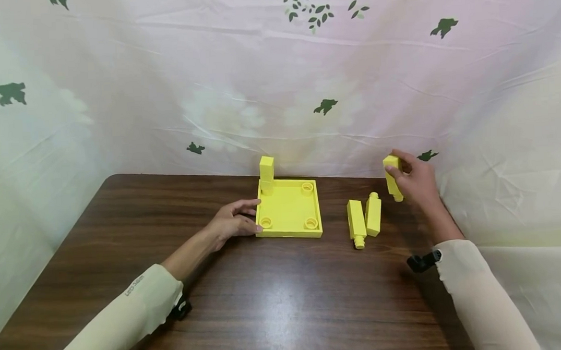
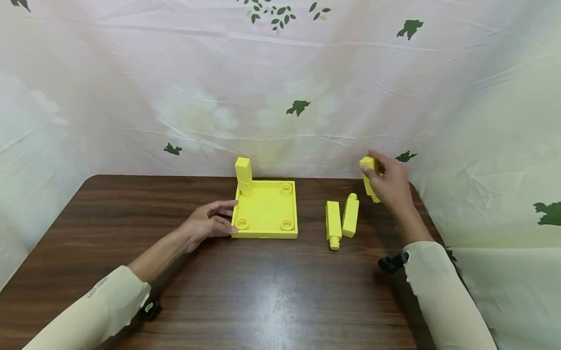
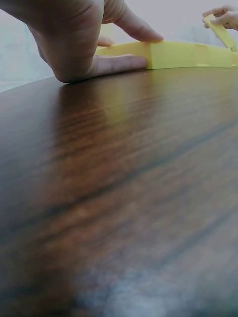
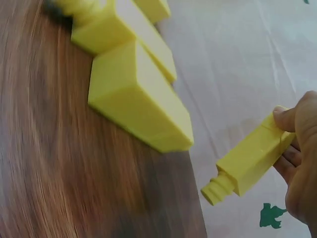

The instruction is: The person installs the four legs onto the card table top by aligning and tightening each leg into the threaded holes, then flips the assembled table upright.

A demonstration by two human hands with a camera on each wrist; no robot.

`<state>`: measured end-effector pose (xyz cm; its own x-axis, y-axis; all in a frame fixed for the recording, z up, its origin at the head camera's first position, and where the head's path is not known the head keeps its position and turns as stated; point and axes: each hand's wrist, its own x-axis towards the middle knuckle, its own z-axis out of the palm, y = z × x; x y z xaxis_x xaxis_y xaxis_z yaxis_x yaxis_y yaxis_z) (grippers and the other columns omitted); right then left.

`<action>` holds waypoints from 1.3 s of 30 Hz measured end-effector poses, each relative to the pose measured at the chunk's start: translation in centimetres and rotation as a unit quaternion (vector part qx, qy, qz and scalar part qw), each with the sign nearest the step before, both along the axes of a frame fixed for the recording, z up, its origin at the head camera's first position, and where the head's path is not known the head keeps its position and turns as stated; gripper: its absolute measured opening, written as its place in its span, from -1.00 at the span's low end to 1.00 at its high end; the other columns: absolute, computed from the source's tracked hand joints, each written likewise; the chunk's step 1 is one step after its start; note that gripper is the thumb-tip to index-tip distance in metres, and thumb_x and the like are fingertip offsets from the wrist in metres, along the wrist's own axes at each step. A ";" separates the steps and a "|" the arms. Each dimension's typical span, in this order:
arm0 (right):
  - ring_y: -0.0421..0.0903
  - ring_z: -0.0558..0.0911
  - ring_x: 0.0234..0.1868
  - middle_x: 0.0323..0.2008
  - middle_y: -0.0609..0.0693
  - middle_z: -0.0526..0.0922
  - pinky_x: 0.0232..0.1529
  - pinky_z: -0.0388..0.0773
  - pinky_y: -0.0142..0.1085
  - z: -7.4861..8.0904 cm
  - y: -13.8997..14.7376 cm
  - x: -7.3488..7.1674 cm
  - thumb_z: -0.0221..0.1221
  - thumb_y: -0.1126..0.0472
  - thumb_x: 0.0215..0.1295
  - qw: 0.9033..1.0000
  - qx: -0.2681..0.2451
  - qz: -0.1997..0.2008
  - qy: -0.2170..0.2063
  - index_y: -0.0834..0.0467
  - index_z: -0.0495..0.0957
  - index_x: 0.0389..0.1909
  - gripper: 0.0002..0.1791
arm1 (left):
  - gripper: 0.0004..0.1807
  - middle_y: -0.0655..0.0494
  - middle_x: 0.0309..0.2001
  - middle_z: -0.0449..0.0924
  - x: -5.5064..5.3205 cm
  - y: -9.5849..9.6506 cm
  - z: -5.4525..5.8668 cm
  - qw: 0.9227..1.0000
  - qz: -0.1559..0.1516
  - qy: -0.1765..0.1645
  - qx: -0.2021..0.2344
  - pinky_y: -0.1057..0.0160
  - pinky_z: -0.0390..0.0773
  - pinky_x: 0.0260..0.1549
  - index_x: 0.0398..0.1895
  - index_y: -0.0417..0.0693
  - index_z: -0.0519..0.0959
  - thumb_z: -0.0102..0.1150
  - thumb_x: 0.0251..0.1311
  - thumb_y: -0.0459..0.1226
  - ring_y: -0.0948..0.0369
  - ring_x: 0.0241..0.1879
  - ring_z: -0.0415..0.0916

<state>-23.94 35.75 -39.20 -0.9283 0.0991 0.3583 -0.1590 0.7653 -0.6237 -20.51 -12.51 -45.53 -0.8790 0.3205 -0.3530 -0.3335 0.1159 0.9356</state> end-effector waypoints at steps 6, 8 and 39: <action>-0.55 0.63 -0.03 0.39 0.35 0.72 0.01 0.56 -0.73 0.1 -1.2 0.3 0.40 0.25 0.59 0.989 -0.141 -0.037 0.033 0.19 0.61 0.54 -0.44 | -0.05 -0.23 0.49 0.43 0.0 0.1 -0.1 1.000 -0.002 0.001 -0.002 0.28 0.85 0.08 0.69 0.03 0.47 0.60 0.21 -0.52 0.16 0.00 0.71; -0.57 0.64 -0.02 0.41 0.32 0.71 0.05 0.60 -0.71 0.1 -1.6 0.3 0.42 0.28 0.56 0.985 -0.164 -0.039 0.047 0.19 0.63 0.52 -0.44 | -0.04 -0.24 0.50 0.43 0.0 0.1 -0.1 1.000 -0.004 0.002 -0.002 0.28 0.85 0.08 0.69 0.03 0.47 0.60 0.21 -0.52 0.16 0.01 0.71; -0.34 0.80 -0.06 -0.06 -0.28 0.83 -0.06 0.78 -0.56 0.9 -9.9 0.4 0.53 0.35 0.42 0.952 -0.287 0.084 0.060 0.32 0.70 0.39 -0.45 | -0.04 -0.22 0.45 0.42 0.0 -0.1 -0.2 1.000 -0.010 0.011 0.006 0.30 0.85 0.05 0.71 0.00 0.44 0.56 0.24 -0.55 0.20 -0.02 0.70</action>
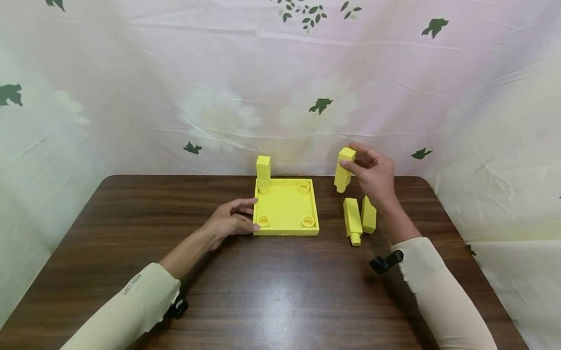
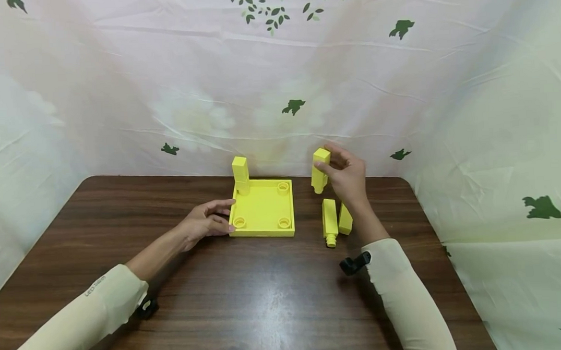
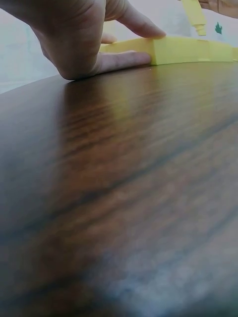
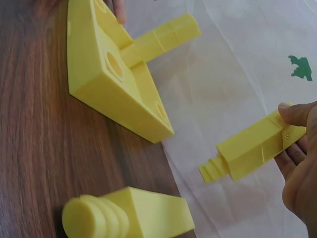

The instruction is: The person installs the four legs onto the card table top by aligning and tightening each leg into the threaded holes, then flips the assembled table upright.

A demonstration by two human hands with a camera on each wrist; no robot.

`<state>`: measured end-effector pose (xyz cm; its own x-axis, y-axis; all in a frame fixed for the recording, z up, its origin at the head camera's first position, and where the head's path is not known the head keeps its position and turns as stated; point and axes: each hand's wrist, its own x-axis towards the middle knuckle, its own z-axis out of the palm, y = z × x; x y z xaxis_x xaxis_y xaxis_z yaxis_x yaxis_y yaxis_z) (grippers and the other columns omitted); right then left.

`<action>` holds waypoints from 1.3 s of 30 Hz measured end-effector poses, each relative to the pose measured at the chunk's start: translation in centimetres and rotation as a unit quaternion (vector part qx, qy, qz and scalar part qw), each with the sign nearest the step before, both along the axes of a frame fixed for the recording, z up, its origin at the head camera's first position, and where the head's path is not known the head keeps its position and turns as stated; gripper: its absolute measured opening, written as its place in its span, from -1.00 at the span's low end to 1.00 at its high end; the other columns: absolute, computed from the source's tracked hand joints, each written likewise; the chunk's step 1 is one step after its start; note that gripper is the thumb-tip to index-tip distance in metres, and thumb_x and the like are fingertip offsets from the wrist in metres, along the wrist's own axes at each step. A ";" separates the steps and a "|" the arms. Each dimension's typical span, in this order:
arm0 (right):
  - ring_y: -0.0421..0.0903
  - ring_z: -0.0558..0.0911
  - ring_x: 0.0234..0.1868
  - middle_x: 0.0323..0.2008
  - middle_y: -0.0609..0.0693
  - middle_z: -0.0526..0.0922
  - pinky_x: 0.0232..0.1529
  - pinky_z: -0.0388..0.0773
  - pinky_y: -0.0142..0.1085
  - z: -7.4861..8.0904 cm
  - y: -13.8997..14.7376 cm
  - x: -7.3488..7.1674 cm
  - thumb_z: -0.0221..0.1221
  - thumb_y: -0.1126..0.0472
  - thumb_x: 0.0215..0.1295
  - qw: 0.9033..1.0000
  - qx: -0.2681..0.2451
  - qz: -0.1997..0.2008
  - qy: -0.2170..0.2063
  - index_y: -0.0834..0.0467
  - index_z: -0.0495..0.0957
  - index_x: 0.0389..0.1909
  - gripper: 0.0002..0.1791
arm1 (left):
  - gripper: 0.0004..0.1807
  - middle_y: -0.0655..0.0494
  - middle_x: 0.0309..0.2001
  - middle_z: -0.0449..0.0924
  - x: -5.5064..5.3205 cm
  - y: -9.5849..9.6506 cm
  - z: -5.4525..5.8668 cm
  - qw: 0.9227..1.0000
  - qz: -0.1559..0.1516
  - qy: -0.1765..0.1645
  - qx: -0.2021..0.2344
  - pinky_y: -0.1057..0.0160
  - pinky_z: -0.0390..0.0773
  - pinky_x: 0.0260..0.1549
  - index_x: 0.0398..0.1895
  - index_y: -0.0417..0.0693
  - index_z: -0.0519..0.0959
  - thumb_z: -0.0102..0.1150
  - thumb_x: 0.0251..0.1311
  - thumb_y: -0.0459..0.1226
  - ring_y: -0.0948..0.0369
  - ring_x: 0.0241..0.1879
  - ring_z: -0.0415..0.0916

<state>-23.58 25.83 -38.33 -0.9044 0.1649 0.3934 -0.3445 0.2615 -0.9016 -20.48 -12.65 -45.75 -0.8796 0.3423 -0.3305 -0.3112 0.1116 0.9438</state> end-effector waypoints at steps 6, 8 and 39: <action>-0.33 0.80 -0.03 -0.01 -0.26 0.83 -0.06 0.80 -0.53 -0.6 -1.3 -0.7 0.51 0.41 0.41 1.000 -0.015 0.020 -0.014 0.30 0.70 0.39 -0.46 | -0.05 -0.22 0.47 0.42 0.0 -0.1 0.0 1.000 0.000 -0.004 -0.002 0.29 0.85 0.05 0.70 0.01 0.44 0.56 0.24 -0.55 0.18 0.00 0.70; -0.31 0.80 -0.03 -0.06 -0.32 0.83 -0.06 0.81 -0.52 -0.6 -1.8 -0.9 0.51 0.43 0.40 0.999 -0.032 0.024 -0.022 0.31 0.70 0.39 -0.45 | -0.05 -0.22 0.48 0.42 -0.1 0.0 0.0 1.000 -0.002 -0.005 -0.004 0.28 0.85 0.06 0.70 0.01 0.44 0.57 0.24 -0.53 0.17 0.02 0.69; -0.38 0.77 0.06 0.44 0.34 0.68 0.15 0.77 -0.52 -2.3 -7.2 -3.5 0.45 0.51 0.42 0.995 -0.073 0.061 -0.020 0.33 0.61 0.48 -0.38 | -0.05 -0.22 0.48 0.42 0.0 0.1 0.3 1.000 0.004 -0.010 0.001 0.27 0.85 0.07 0.70 0.01 0.44 0.56 0.24 -0.55 0.16 0.03 0.69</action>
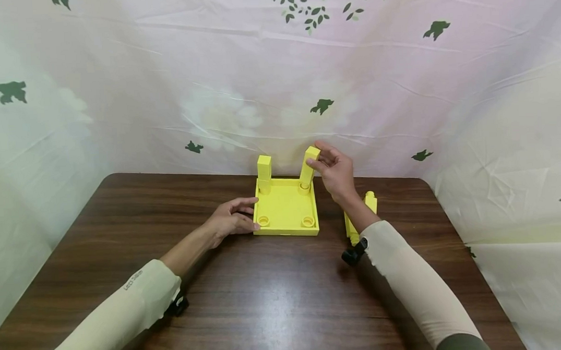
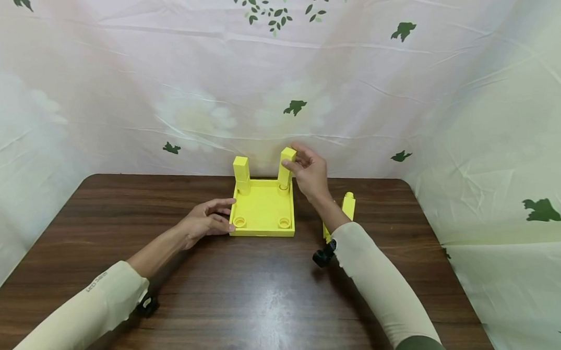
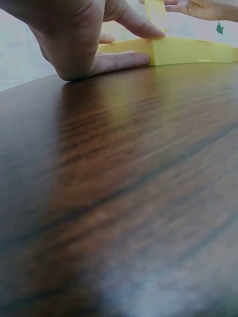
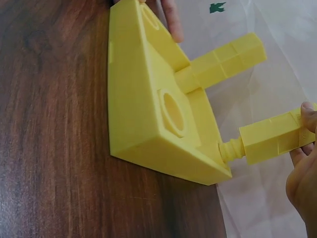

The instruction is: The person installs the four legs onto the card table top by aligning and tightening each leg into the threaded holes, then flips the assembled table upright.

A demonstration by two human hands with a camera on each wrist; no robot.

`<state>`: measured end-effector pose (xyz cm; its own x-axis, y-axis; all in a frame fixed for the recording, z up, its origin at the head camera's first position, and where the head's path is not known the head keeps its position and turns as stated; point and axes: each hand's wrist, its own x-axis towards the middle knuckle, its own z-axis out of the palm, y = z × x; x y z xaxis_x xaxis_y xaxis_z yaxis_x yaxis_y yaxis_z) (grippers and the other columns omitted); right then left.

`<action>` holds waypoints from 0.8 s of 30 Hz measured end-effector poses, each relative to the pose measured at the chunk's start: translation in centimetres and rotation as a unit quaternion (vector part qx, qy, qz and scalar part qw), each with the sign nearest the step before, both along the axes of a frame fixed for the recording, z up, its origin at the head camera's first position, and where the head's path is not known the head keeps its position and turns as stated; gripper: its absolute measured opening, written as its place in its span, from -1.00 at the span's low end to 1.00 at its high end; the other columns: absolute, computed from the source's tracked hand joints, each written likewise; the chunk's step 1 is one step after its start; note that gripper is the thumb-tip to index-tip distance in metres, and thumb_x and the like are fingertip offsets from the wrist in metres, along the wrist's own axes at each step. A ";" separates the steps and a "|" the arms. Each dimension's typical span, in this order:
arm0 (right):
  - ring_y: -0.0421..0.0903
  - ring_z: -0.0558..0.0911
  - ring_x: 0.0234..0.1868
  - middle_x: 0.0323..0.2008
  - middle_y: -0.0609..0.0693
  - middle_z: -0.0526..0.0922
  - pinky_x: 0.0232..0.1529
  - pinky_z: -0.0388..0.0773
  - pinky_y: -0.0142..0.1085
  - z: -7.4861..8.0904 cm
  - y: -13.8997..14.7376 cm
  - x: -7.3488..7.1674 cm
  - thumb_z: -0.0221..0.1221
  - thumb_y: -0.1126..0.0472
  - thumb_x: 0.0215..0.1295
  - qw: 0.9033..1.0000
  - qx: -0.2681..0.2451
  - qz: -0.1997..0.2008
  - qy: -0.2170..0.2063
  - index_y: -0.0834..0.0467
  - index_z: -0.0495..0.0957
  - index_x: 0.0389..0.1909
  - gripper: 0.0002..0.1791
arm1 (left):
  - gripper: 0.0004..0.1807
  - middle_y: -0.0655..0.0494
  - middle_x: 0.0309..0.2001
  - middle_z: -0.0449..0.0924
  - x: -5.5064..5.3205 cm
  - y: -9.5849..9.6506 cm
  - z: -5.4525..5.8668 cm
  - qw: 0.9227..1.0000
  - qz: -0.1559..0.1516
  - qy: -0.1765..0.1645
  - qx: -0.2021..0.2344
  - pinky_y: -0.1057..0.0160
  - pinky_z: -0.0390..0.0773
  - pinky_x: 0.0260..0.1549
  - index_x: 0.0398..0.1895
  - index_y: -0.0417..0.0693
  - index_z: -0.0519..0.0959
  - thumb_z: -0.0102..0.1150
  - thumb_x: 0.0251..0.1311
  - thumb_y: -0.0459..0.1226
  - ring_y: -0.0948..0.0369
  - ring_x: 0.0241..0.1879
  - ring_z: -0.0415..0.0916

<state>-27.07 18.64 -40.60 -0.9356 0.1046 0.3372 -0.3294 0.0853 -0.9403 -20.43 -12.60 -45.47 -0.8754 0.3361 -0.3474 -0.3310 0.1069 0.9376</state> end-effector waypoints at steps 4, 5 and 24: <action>-0.37 0.75 0.09 0.43 0.29 0.71 0.20 0.75 -0.51 -0.4 -0.1 -0.1 0.47 0.48 0.42 1.000 0.028 -0.001 -0.003 0.31 0.62 0.48 -0.38 | -0.05 -0.22 0.48 0.42 0.0 0.0 0.0 1.000 -0.001 0.001 0.000 0.27 0.85 0.07 0.70 0.01 0.44 0.56 0.24 -0.55 0.16 0.02 0.69; -0.37 0.75 0.10 0.43 0.28 0.71 0.21 0.75 -0.50 -0.5 -0.1 -0.1 0.47 0.47 0.42 0.999 0.035 -0.001 -0.003 0.30 0.63 0.48 -0.39 | -0.05 -0.22 0.48 0.42 0.0 0.0 0.0 1.000 -0.002 0.001 0.000 0.28 0.85 0.07 0.70 0.01 0.44 0.56 0.24 -0.55 0.16 0.02 0.69; -0.09 0.67 0.11 0.29 0.24 0.73 0.28 0.66 -0.17 -1.0 0.4 -1.1 0.56 0.27 0.42 0.991 0.129 0.033 0.003 0.18 0.69 0.44 -0.41 | -0.04 -0.22 0.51 0.43 -0.2 0.0 0.1 1.000 -0.003 -0.003 -0.003 0.28 0.85 0.08 0.70 0.03 0.45 0.58 0.23 -0.53 0.15 0.04 0.69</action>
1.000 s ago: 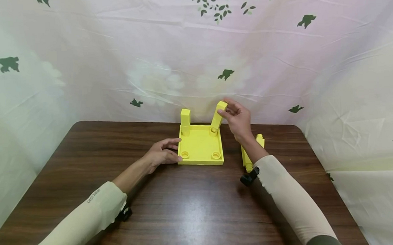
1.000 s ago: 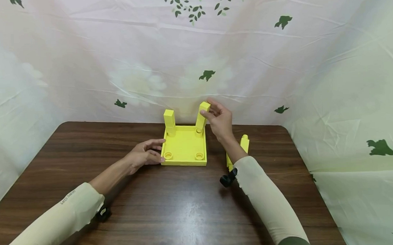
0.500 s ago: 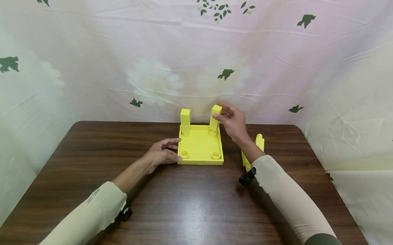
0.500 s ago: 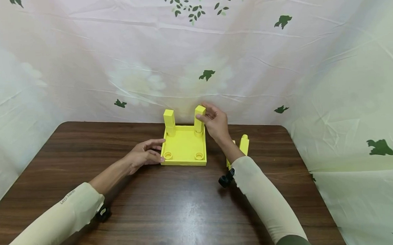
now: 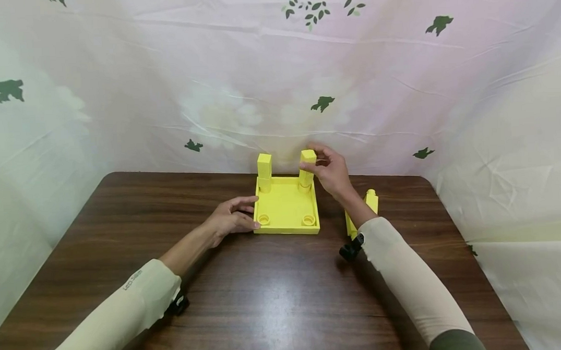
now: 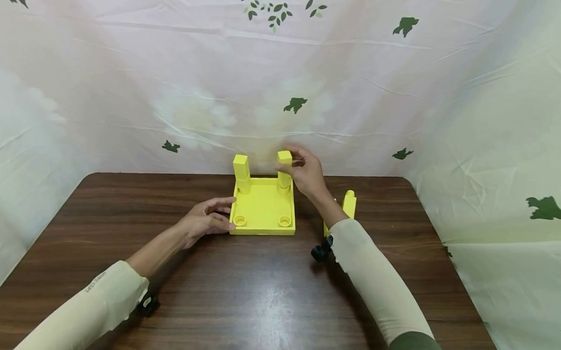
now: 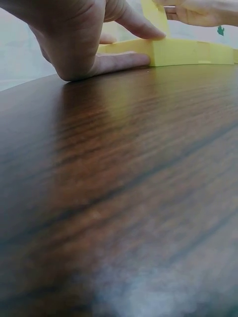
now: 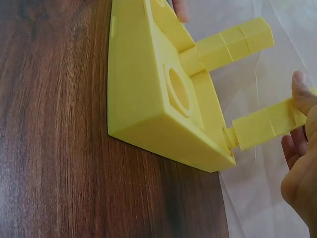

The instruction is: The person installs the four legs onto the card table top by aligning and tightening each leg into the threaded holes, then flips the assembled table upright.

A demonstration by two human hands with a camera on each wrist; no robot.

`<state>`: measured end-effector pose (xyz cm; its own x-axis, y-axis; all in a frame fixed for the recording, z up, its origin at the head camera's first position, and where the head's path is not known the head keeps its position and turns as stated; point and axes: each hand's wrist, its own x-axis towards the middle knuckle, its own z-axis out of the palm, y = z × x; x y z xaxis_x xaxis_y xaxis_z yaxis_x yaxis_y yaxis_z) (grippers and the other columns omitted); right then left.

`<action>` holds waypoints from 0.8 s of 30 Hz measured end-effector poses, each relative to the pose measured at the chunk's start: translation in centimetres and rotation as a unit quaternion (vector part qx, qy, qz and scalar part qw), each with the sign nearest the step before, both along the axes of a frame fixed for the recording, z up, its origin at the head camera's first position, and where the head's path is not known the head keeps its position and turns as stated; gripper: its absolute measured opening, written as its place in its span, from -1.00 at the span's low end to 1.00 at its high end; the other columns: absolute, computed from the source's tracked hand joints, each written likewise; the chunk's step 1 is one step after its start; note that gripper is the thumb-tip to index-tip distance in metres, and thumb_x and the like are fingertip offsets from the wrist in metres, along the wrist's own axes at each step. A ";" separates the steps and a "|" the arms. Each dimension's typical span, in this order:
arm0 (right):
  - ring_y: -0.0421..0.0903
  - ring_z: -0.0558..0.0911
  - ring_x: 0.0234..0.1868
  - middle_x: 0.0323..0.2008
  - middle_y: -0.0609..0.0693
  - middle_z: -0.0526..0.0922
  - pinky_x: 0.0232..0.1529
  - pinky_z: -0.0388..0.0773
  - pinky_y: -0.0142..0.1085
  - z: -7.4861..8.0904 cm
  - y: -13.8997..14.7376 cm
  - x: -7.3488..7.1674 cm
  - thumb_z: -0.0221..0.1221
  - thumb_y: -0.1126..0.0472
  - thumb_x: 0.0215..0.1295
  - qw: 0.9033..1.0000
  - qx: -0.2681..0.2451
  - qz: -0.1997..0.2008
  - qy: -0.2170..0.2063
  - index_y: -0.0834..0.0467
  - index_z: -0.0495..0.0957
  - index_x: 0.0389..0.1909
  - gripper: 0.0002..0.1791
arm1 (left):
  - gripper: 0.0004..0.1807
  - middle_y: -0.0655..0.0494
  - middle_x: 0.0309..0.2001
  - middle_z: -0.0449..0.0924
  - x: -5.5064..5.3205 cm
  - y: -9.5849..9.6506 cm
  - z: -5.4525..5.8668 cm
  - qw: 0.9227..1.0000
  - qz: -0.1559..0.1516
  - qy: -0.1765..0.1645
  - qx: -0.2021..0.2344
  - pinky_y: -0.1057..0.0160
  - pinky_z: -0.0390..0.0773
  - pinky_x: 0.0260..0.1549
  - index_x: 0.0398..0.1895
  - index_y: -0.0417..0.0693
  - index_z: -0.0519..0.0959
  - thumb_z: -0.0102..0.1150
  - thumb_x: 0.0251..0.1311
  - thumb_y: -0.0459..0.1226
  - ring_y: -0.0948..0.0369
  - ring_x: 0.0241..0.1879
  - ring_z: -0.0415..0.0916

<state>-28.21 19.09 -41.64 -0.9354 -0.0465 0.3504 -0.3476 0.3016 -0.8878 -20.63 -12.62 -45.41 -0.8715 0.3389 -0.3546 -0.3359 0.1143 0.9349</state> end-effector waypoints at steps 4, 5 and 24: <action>-0.09 0.67 0.15 0.28 0.22 0.71 0.25 0.67 -0.26 -0.2 0.2 -0.1 0.49 0.20 0.52 1.000 0.002 0.004 -0.002 0.15 0.71 0.42 -0.50 | -0.05 -0.23 0.51 0.43 0.0 0.0 0.1 1.000 -0.001 -0.001 0.000 0.27 0.85 0.08 0.70 0.04 0.45 0.59 0.23 -0.52 0.14 0.04 0.70; -0.09 0.69 0.17 0.30 0.22 0.71 0.23 0.69 -0.28 -0.2 0.3 -0.1 0.47 0.19 0.55 1.000 0.000 0.010 -0.007 0.14 0.70 0.44 -0.50 | -0.05 -0.23 0.51 0.43 0.0 0.0 0.1 1.000 0.000 -0.002 0.000 0.27 0.85 0.09 0.70 0.04 0.45 0.58 0.23 -0.53 0.14 0.05 0.70; -0.08 0.57 0.06 0.13 0.15 0.63 0.08 0.58 -0.39 -0.5 0.9 0.1 0.39 0.23 0.55 0.999 0.007 0.026 -0.019 0.09 0.65 0.52 -0.45 | -0.05 -0.19 0.48 0.45 -0.3 -0.1 -0.1 1.000 0.005 -0.011 -0.002 0.29 0.85 0.06 0.68 0.05 0.48 0.59 0.21 -0.54 0.14 0.02 0.69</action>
<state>-28.07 19.98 -42.18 -0.9445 -0.0990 0.3133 -0.3286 0.2960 -0.8969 -20.91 -12.73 -45.52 -0.8668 0.3292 -0.3746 -0.3568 0.1155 0.9270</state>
